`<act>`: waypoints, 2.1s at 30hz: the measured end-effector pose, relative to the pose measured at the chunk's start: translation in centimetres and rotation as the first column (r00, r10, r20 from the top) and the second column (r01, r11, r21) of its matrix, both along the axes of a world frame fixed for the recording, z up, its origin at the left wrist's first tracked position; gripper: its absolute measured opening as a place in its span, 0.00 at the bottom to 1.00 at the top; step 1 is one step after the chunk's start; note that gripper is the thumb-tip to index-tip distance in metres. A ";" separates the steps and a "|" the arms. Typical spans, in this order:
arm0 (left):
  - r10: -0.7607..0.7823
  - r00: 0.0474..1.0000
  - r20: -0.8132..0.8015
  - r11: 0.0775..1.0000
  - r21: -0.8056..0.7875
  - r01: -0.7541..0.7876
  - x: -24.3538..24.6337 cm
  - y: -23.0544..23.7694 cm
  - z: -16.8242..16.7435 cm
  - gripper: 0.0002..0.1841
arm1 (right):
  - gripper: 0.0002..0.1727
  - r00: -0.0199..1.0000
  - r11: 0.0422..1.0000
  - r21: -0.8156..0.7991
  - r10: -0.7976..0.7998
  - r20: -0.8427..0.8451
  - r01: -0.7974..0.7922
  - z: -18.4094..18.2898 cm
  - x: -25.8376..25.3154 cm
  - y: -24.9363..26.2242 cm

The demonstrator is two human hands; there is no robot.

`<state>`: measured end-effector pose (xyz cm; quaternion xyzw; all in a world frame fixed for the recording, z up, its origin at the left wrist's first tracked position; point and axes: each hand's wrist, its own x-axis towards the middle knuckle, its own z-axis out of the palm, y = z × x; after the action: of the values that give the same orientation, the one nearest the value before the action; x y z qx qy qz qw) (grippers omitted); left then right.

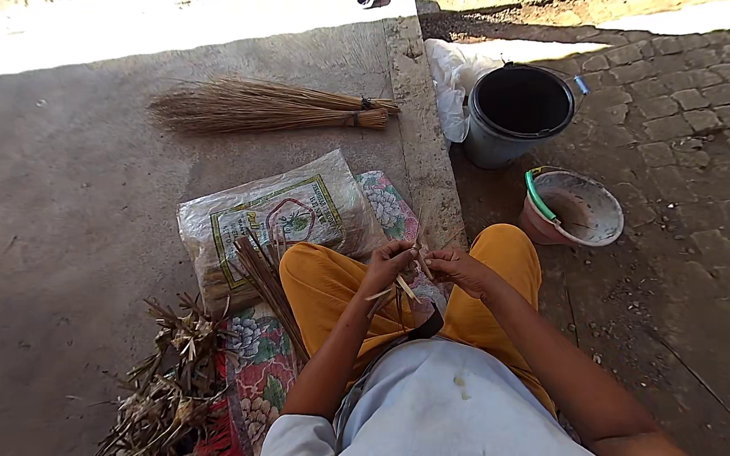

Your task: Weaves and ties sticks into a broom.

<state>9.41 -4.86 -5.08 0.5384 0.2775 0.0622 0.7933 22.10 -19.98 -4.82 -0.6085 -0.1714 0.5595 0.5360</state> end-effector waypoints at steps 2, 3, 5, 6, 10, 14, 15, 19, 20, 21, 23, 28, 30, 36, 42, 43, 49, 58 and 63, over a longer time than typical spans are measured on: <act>0.043 0.998 -0.040 0.993 -0.105 -0.047 0.0 0.3 0.6 0.06 | 0.06 0.946 0.993 0.117 -0.017 0.324 -0.022 -0.6 -0.1 -0.4; 0.050 0.998 -0.048 0.988 -0.145 -0.056 0.0 0.4 0.8 0.06 | 0.09 0.891 0.982 0.185 -0.046 0.452 -0.044 -1.0 0.1 -0.6; 0.048 0.998 -0.042 0.977 -0.206 -0.056 0.0 0.5 0.9 0.07 | 0.10 0.796 0.939 0.325 -0.112 0.595 -0.111 -1.5 0.3 -0.6; 0.041 0.999 -0.034 0.974 -0.222 -0.048 0.0 0.4 0.9 0.07 | 0.09 0.763 0.918 0.370 -0.139 0.631 -0.139 -1.5 0.1 -0.5; 0.037 0.999 -0.038 0.967 -0.249 -0.046 0.2 -0.2 1.0 0.07 | 0.07 0.696 0.873 0.470 -0.257 0.670 -0.130 -1.6 -1.0 0.2; 0.076 0.996 -0.044 0.970 -0.226 -0.084 0.2 -0.5 0.8 0.06 | 0.09 0.644 0.870 0.483 -0.318 0.696 -0.093 -1.6 -1.8 0.8; 0.087 0.995 -0.050 0.970 -0.221 -0.096 0.2 -0.5 0.8 0.06 | 0.09 0.617 0.884 0.458 -0.306 0.725 -0.099 -1.6 -1.9 0.8; 0.127 0.990 -0.060 0.963 -0.231 -0.138 0.1 -0.5 0.9 0.06 | 0.11 0.608 0.921 0.383 -0.262 0.750 -0.075 -1.8 -2.3 0.6; 0.129 0.990 -0.055 0.963 -0.230 -0.138 0.1 -0.5 0.8 0.06 | 0.10 0.665 0.930 0.365 -0.241 0.707 -0.051 -1.5 -2.4 0.6; 0.128 0.990 -0.052 0.967 -0.214 -0.136 0.1 -0.6 0.7 0.05 | 0.09 0.738 0.942 0.336 -0.214 0.640 -0.019 -1.0 -2.5 0.6; 0.112 0.993 -0.029 0.982 -0.147 -0.115 0.0 -0.8 0.6 0.05 | 0.05 0.869 0.972 0.232 -0.142 0.474 0.032 0.4 -2.3 0.7; 0.044 0.999 0.013 0.999 -0.013 -0.044 -0.8 -1.2 1.1 0.07 | 0.04 0.984 0.995 0.092 -0.037 0.175 0.021 1.9 -1.1 0.8; 0.030 0.999 0.017 0.999 -0.033 -0.029 -1.0 -1.2 1.3 0.07 | 0.05 0.993 0.997 0.075 -0.019 0.119 0.010 2.1 -0.9 0.8; 0.029 1.000 0.002 0.995 -0.095 -0.029 -0.9 -1.0 1.6 0.07 | 0.09 0.997 0.996 0.072 -0.051 0.058 0.047 2.4 -0.9 0.9; 0.068 0.998 0.013 0.995 -0.070 -0.066 -0.7 -1.4 2.1 0.09 | 0.09 0.993 0.997 0.067 -0.032 0.118 0.024 3.1 -0.7 0.9; 0.072 0.997 0.013 0.995 -0.068 -0.071 -0.7 -1.4 2.1 0.09 | 0.10 0.992 0.998 0.063 -0.033 0.121 0.025 3.2 -0.7 0.9; 0.143 0.985 0.097 0.990 -0.020 -0.141 -0.9 -1.6 1.5 0.05 | 0.08 0.988 0.983 0.133 -0.139 0.064 0.130 2.6 -1.2 0.9; 0.105 0.987 0.124 0.994 0.012 -0.108 -0.6 -1.8 2.3 0.09 | 0.08 0.957 0.946 0.224 -0.264 0.117 0.233 2.7 -2.5 0.9; 0.137 0.974 0.180 0.988 0.044 -0.147 -0.6 -2.1 1.9 0.06 | 0.07 0.924 0.901 0.278 -0.371 0.096 0.333 2.5 -2.9 0.8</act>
<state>8.83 -6.98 -3.17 0.5321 0.2419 0.1740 0.7925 19.15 -19.16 -2.33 -0.5941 -0.1682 0.3802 0.6886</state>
